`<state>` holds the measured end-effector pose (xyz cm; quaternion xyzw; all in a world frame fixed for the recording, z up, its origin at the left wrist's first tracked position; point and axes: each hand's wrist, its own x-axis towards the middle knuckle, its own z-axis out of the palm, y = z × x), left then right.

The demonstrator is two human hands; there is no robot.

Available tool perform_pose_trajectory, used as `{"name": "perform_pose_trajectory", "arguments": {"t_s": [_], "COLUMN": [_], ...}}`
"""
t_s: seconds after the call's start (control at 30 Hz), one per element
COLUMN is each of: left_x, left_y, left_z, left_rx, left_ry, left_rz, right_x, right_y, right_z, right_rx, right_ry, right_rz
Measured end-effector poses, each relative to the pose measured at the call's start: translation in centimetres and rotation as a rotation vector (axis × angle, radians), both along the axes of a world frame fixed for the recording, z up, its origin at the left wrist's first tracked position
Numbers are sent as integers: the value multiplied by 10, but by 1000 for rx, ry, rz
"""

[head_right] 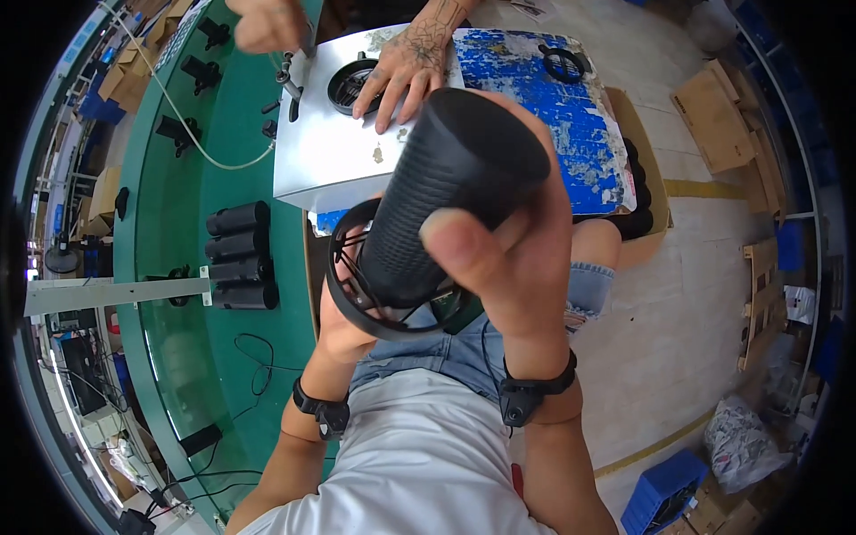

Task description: The person picks up a speaker body, inserts it into a press machine, and removes it. They then fit a base onto the speaker body by hand and place the assembled unit onto the conveyor belt.

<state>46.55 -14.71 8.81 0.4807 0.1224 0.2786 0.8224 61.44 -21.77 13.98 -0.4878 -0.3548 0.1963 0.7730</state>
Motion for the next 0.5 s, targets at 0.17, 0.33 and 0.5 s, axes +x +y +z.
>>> {"name": "perform_pose_trajectory", "arguments": {"t_s": [0.17, 0.33, 0.5], "left_x": [-17, -20, -21], "left_y": [-2, -4, -1], "left_z": [-20, -24, -37], "left_rx": [-277, -543, -591], "left_ry": [-102, -211, -291], "left_rz": [-222, -247, -240], "right_x": [-22, -27, -30], "right_y": [-4, -5, -2], "right_z": [17, 20, 25], "right_rx": [-110, -107, -97], "right_ry": [91, 67, 79], "right_rz": [-16, -41, -8]}}
